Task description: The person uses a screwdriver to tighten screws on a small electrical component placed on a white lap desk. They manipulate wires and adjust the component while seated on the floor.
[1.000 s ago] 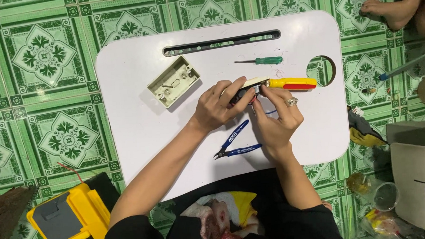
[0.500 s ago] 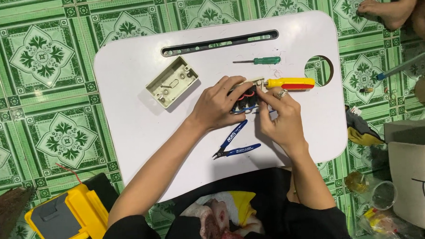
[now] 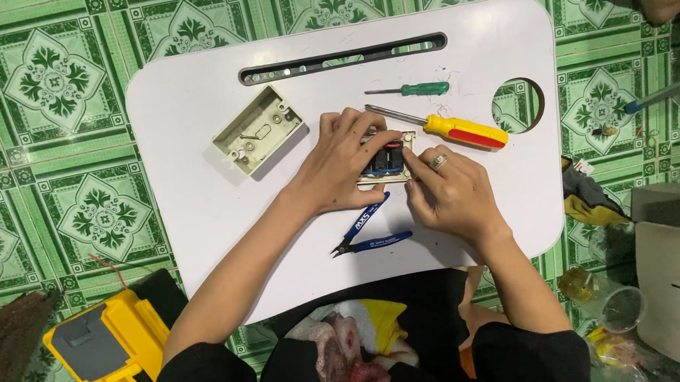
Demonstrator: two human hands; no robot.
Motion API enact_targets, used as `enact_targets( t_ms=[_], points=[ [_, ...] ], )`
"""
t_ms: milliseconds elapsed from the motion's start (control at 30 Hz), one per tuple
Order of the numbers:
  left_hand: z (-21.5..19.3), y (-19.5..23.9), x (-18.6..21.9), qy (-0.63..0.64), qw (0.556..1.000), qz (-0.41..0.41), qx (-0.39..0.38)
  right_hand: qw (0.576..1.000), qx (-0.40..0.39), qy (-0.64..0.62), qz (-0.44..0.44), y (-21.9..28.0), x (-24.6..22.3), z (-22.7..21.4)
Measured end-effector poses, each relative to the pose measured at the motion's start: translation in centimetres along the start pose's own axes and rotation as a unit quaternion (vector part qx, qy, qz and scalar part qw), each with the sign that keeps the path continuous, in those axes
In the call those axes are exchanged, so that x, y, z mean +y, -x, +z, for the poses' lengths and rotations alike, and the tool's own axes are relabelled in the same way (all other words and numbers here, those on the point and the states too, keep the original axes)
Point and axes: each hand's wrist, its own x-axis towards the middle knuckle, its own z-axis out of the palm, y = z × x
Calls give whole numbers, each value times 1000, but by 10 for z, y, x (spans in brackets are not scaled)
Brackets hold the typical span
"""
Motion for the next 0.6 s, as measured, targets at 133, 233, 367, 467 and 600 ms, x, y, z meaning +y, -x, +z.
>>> enact_targets(
  t_ms=[133, 233, 367, 467, 600],
  points=[
    [-3, -4, 4, -6, 1000, 9, 17, 999, 21, 17, -17, -1, 1, 1],
    [3, -3, 2, -4, 996, 53, 73, 997, 23, 69, -27, 3, 0, 3],
    [9, -1, 0, 48, 993, 63, 83, 994, 19, 106, -18, 4, 1, 3],
    [8, 2, -2, 49, 993, 64, 88, 994, 52, 92, -3, 17, 17, 11],
    [2, -2, -1, 0, 996, 88, 27, 984, 88, 135, 75, 30, 45, -9]
  ],
)
